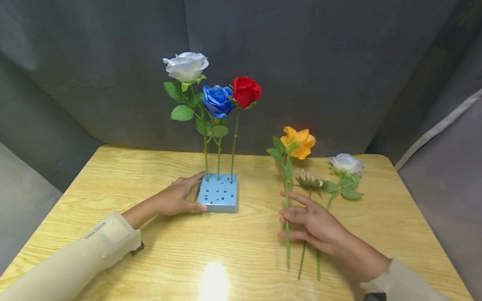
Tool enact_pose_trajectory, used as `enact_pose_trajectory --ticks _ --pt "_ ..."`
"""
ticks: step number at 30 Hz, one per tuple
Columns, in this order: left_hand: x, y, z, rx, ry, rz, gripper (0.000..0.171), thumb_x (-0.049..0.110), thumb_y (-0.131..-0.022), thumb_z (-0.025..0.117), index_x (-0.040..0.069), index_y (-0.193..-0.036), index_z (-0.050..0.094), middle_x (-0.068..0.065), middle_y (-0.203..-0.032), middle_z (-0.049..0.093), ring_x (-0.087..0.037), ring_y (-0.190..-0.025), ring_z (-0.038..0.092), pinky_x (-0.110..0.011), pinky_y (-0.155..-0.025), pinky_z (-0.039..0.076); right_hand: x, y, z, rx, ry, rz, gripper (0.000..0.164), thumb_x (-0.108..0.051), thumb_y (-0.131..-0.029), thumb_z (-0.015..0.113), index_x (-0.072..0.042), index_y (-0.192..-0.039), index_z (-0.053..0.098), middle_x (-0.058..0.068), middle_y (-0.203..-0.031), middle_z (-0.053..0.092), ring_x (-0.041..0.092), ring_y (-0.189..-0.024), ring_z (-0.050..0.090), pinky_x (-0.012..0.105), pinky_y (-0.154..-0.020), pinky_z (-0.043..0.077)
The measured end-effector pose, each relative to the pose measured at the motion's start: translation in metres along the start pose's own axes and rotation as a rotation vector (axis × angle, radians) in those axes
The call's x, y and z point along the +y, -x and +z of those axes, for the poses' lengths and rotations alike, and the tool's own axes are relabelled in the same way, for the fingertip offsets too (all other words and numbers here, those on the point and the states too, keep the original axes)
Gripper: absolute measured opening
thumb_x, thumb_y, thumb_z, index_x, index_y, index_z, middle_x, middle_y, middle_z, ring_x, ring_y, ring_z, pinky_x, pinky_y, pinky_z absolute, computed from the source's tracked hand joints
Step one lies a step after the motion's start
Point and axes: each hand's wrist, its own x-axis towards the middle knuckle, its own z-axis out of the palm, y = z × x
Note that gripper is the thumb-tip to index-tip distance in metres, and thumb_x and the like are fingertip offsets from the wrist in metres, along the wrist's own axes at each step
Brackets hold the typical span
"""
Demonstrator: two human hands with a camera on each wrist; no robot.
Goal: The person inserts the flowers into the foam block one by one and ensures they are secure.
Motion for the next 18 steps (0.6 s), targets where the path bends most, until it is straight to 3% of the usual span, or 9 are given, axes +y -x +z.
enact_pose_trajectory --ticks 3,6,12,18 --pt "0.000 0.000 0.000 0.003 -0.002 0.002 0.113 0.072 -0.085 0.069 0.027 -0.168 0.007 -0.007 -0.171 0.023 -0.040 -0.155 0.021 -0.076 -0.117 0.011 0.003 0.002 -0.001 -0.101 -0.080 -0.007 0.069 0.000 -0.107 0.050 -0.025 -0.163 0.019 0.008 -0.118 0.054 0.020 -0.109 0.066 0.057 -0.102 0.050" --pt "0.000 0.000 0.000 0.005 -0.004 0.003 0.113 0.072 -0.085 0.069 0.027 -0.168 0.007 -0.007 -0.170 0.023 -0.040 -0.154 0.021 -0.076 -0.116 0.011 0.007 0.003 0.000 -0.143 -0.105 -0.023 0.070 0.001 -0.108 0.048 -0.030 -0.163 0.018 0.010 -0.119 0.055 0.024 -0.113 0.068 0.057 -0.102 0.050" --pt "0.000 0.000 0.000 0.003 -0.004 0.003 0.113 0.072 -0.085 0.069 0.027 -0.168 0.007 -0.007 -0.170 0.024 -0.040 -0.154 0.021 -0.076 -0.117 0.012 0.014 0.004 0.009 -0.090 -0.050 -0.070 0.072 -0.003 -0.107 0.052 -0.032 -0.164 0.017 0.016 -0.117 0.066 0.029 -0.108 0.072 0.055 -0.099 0.053" --pt "0.001 0.001 0.000 0.000 -0.002 0.001 0.113 0.071 -0.085 0.070 0.027 -0.168 0.006 -0.007 -0.170 0.024 -0.040 -0.155 0.020 -0.076 -0.117 0.012 0.017 0.004 0.021 0.016 0.089 -0.104 0.064 -0.007 -0.105 0.059 -0.015 -0.160 0.027 0.014 -0.116 0.070 0.027 -0.104 0.074 0.054 -0.095 0.055"
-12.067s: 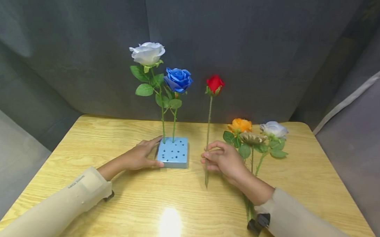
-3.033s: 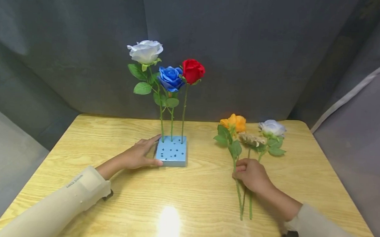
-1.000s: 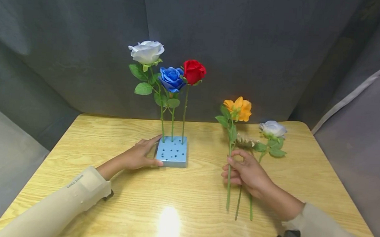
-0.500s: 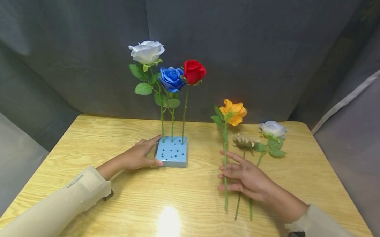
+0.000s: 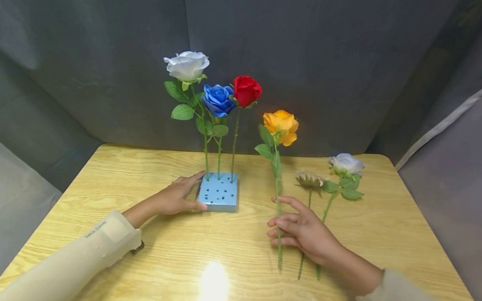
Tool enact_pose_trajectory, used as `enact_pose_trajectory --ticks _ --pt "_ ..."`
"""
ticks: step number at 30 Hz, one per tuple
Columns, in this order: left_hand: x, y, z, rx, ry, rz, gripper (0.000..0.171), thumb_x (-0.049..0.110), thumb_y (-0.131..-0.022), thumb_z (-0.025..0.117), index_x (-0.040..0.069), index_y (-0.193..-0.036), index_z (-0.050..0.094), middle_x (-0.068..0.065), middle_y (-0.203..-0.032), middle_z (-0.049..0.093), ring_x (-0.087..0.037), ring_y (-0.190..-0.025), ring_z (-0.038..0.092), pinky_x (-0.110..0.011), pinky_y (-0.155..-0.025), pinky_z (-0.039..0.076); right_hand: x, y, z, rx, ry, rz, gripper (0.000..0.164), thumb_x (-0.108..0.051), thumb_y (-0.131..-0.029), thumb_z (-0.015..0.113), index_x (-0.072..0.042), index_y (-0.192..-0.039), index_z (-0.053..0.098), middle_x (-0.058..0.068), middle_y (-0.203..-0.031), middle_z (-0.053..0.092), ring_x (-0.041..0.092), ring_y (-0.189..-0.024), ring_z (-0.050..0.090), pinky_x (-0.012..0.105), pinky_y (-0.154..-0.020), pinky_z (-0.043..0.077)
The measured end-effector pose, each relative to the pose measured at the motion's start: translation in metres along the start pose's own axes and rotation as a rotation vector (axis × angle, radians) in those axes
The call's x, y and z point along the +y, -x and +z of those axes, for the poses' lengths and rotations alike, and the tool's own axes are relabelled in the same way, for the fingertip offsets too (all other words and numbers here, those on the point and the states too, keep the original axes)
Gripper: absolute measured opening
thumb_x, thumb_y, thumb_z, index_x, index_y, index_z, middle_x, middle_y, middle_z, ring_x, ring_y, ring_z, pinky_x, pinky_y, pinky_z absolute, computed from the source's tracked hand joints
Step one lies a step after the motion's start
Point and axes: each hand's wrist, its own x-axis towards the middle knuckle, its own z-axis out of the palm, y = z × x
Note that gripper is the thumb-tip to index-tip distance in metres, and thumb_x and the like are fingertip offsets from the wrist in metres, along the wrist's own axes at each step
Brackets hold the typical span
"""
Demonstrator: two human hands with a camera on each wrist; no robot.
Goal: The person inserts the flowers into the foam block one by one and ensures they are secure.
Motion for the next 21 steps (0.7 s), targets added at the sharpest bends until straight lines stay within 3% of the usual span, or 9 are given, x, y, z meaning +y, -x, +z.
enact_pose_trajectory --ticks 6,10,15,21 --pt "0.000 0.000 0.000 0.004 -0.007 0.002 0.114 0.072 -0.085 0.069 0.027 -0.168 0.006 -0.008 -0.170 0.024 -0.040 -0.154 0.022 -0.076 -0.116 0.013 -0.002 -0.002 0.013 0.066 0.045 -0.044 0.050 -0.008 -0.104 0.061 0.004 -0.146 0.037 0.012 -0.113 0.071 0.026 -0.100 0.074 0.052 -0.092 0.057" --pt "0.000 -0.001 0.000 0.006 -0.008 0.006 0.114 0.072 -0.085 0.070 0.026 -0.168 0.007 -0.008 -0.170 0.025 -0.040 -0.154 0.022 -0.076 -0.116 0.013 -0.005 -0.005 0.021 0.122 0.079 -0.070 0.047 -0.008 -0.104 0.061 0.011 -0.141 0.040 0.013 -0.113 0.071 0.032 -0.101 0.074 0.051 -0.091 0.058" --pt "-0.001 -0.001 0.000 0.007 -0.005 0.006 0.113 0.072 -0.085 0.069 0.026 -0.168 0.008 -0.007 -0.170 0.025 -0.040 -0.154 0.022 -0.076 -0.117 0.011 -0.011 -0.010 0.030 0.212 0.105 -0.120 0.040 -0.009 -0.104 0.062 0.010 -0.135 0.046 0.013 -0.112 0.072 0.028 -0.100 0.075 0.047 -0.091 0.059" --pt "-0.002 -0.001 0.001 0.009 -0.001 0.008 0.114 0.072 -0.084 0.069 0.026 -0.168 0.008 -0.007 -0.170 0.025 -0.040 -0.154 0.023 -0.076 -0.117 0.011 -0.019 -0.014 0.036 0.260 0.185 -0.238 0.030 -0.010 -0.104 0.063 0.011 -0.123 0.051 0.008 -0.106 0.076 0.022 -0.099 0.076 0.037 -0.087 0.061"
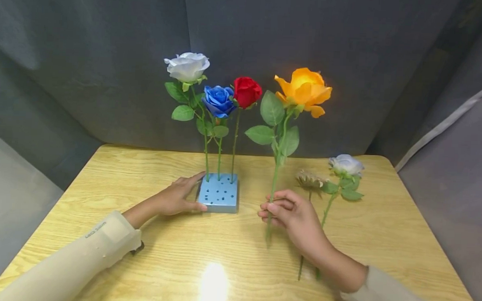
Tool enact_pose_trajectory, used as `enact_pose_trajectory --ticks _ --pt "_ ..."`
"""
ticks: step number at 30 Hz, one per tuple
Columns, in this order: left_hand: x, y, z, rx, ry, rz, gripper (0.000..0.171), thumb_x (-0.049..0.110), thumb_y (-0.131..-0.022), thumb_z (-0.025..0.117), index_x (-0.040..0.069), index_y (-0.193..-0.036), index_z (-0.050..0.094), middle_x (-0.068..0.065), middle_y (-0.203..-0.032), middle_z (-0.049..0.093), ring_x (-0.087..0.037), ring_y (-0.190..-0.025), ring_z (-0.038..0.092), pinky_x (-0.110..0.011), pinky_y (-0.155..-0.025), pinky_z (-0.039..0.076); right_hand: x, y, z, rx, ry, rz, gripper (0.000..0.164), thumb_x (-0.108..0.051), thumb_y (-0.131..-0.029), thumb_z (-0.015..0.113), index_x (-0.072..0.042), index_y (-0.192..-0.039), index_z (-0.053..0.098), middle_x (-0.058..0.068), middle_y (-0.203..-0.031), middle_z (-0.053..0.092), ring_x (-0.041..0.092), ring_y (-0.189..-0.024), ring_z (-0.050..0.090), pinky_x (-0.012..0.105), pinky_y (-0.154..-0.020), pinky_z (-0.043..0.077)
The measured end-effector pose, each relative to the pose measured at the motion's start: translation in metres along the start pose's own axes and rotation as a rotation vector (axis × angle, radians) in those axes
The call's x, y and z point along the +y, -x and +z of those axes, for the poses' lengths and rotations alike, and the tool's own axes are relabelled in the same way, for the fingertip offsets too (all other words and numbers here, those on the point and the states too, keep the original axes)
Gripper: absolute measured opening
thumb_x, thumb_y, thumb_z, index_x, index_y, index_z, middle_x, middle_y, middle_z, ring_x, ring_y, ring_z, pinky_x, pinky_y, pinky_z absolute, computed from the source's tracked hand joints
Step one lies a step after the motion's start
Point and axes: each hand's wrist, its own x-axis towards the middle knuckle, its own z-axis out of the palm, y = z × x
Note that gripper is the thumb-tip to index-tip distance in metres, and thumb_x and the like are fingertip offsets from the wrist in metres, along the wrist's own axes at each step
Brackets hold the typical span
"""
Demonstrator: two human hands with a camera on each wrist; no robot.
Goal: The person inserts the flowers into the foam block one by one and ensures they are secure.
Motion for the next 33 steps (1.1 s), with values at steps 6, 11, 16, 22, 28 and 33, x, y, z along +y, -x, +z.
enact_pose_trajectory --ticks 6,11,16,22,28,33 --pt "0.000 0.000 0.000 -0.001 0.004 0.004 0.114 0.072 -0.085 0.069 0.026 -0.168 0.008 -0.007 -0.170 0.025 -0.040 -0.154 0.022 -0.076 -0.116 0.011 -0.008 -0.005 0.009 0.037 0.091 -0.074 0.027 -0.009 -0.104 0.063 0.013 -0.118 0.055 0.015 -0.108 0.076 0.021 -0.099 0.076 0.035 -0.088 0.060" --pt "0.000 0.000 0.000 0.001 -0.004 0.007 0.113 0.071 -0.085 0.069 0.025 -0.168 0.009 -0.007 -0.170 0.025 -0.039 -0.153 0.024 -0.076 -0.117 0.012 -0.011 -0.013 0.021 0.039 0.122 -0.105 0.021 -0.004 -0.103 0.062 0.014 -0.115 0.059 0.026 -0.109 0.073 0.020 -0.099 0.076 0.034 -0.089 0.059" --pt "-0.001 0.001 0.000 0.000 -0.007 0.004 0.113 0.072 -0.085 0.069 0.026 -0.168 0.008 -0.006 -0.170 0.025 -0.038 -0.153 0.025 -0.075 -0.117 0.013 -0.011 -0.024 0.033 0.043 0.133 -0.130 0.017 -0.001 -0.101 0.063 0.013 -0.112 0.063 0.026 -0.108 0.074 0.025 -0.100 0.076 0.035 -0.089 0.059" --pt "0.000 0.001 0.000 -0.005 -0.001 0.001 0.112 0.071 -0.086 0.069 0.025 -0.168 0.008 -0.007 -0.170 0.025 -0.039 -0.153 0.024 -0.075 -0.117 0.013 -0.009 -0.040 0.049 0.044 0.106 -0.140 0.015 0.001 -0.100 0.065 0.012 -0.110 0.064 0.026 -0.109 0.074 0.030 -0.102 0.076 0.034 -0.089 0.059" --pt "0.000 0.000 -0.001 0.005 -0.019 -0.001 0.112 0.071 -0.086 0.069 0.024 -0.168 0.010 -0.008 -0.170 0.026 -0.040 -0.152 0.027 -0.074 -0.116 0.019 -0.008 -0.055 0.065 0.057 0.072 -0.156 0.014 0.003 -0.098 0.066 0.013 -0.107 0.065 0.028 -0.105 0.074 0.023 -0.094 0.077 0.035 -0.087 0.060" --pt "0.001 0.000 -0.001 0.003 -0.016 -0.008 0.112 0.072 -0.085 0.069 0.024 -0.168 0.010 -0.008 -0.169 0.027 -0.040 -0.151 0.028 -0.074 -0.115 0.021 -0.010 -0.067 0.076 0.075 0.083 -0.173 0.011 0.002 -0.097 0.069 0.011 -0.104 0.068 0.025 -0.102 0.075 0.027 -0.094 0.077 0.033 -0.085 0.061"
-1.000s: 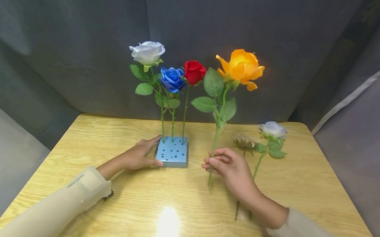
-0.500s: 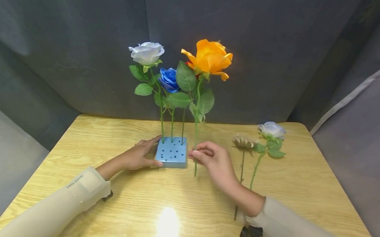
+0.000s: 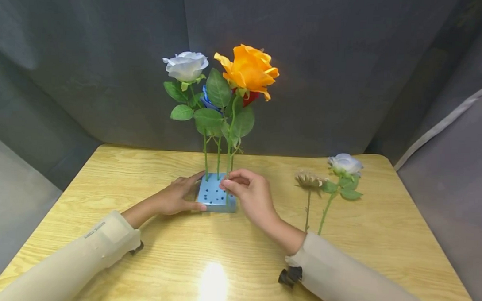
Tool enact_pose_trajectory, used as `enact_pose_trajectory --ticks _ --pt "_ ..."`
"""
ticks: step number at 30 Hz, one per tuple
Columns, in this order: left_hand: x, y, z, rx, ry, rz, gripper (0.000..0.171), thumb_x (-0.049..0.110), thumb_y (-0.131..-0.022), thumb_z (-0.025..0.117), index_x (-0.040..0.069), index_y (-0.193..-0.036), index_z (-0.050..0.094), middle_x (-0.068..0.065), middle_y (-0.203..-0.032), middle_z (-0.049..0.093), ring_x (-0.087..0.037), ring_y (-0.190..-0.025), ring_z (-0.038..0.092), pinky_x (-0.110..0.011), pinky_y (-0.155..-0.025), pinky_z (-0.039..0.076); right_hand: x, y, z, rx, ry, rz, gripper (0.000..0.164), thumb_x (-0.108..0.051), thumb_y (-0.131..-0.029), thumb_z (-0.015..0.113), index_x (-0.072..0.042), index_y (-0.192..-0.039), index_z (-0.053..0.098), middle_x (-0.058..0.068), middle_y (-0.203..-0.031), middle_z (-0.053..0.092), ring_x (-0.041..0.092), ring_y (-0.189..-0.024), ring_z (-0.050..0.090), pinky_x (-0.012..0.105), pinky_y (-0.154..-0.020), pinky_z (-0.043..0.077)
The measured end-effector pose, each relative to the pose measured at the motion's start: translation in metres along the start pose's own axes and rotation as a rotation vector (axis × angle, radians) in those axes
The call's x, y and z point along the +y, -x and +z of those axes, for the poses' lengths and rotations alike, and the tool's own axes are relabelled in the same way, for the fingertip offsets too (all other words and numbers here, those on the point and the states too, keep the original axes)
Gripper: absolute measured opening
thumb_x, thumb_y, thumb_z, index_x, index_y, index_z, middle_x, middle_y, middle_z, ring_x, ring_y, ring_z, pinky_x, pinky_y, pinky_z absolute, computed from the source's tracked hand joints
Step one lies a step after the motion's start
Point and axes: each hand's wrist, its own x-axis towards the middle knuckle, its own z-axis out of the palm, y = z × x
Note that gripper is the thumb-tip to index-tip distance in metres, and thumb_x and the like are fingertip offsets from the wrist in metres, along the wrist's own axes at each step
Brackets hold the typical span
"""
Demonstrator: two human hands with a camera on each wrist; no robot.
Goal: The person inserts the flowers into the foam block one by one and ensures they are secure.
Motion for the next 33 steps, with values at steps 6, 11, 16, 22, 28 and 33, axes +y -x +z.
enact_pose_trajectory --ticks 6,11,16,22,28,33 --pt "-0.001 -0.001 0.000 -0.002 0.010 0.001 0.113 0.072 -0.085 0.069 0.023 -0.168 0.010 -0.008 -0.170 0.026 -0.040 -0.152 0.027 -0.075 -0.115 0.020 0.001 -0.012 0.012 0.007 0.007 -0.020 0.012 0.000 -0.097 0.069 0.009 -0.105 0.068 0.024 -0.102 0.075 0.030 -0.096 0.077 0.033 -0.084 0.061" --pt "-0.001 -0.001 0.000 0.000 0.016 -0.001 0.113 0.071 -0.085 0.070 0.023 -0.168 0.010 -0.008 -0.169 0.026 -0.039 -0.152 0.026 -0.074 -0.115 0.021 0.002 -0.019 0.021 0.011 0.021 -0.025 0.011 -0.002 -0.096 0.072 0.007 -0.102 0.070 0.021 -0.099 0.076 0.032 -0.095 0.077 0.033 -0.082 0.061" --pt "-0.002 -0.002 0.001 0.004 0.013 0.004 0.114 0.071 -0.085 0.071 0.022 -0.168 0.011 -0.008 -0.169 0.027 -0.039 -0.151 0.028 -0.074 -0.115 0.021 0.008 -0.026 0.029 0.010 0.017 -0.029 0.010 -0.001 -0.097 0.070 0.006 -0.103 0.070 0.020 -0.099 0.077 0.031 -0.095 0.077 0.033 -0.082 0.062" --pt "-0.003 -0.002 0.001 -0.011 0.027 0.001 0.114 0.072 -0.085 0.069 0.023 -0.168 0.009 -0.007 -0.170 0.024 -0.039 -0.152 0.025 -0.075 -0.115 0.019 0.012 -0.032 0.038 0.019 0.007 -0.027 0.011 -0.001 -0.097 0.070 0.006 -0.104 0.070 0.019 -0.099 0.077 0.029 -0.095 0.077 0.032 -0.082 0.061" --pt "-0.002 -0.001 -0.001 -0.027 0.045 0.012 0.113 0.071 -0.086 0.069 0.025 -0.168 0.007 -0.006 -0.171 0.020 -0.040 -0.153 0.022 -0.076 -0.115 0.018 0.015 -0.035 0.044 0.018 0.004 -0.027 0.009 -0.001 -0.097 0.070 0.005 -0.104 0.070 0.018 -0.098 0.077 0.027 -0.095 0.077 0.032 -0.083 0.061" --pt "0.000 0.000 -0.001 -0.024 0.039 0.011 0.113 0.072 -0.086 0.069 0.025 -0.168 0.008 -0.006 -0.171 0.021 -0.040 -0.153 0.023 -0.076 -0.115 0.018 0.019 -0.035 0.046 0.015 0.016 -0.022 0.007 -0.001 -0.097 0.070 0.004 -0.101 0.071 0.017 -0.097 0.077 0.027 -0.095 0.077 0.032 -0.082 0.061"
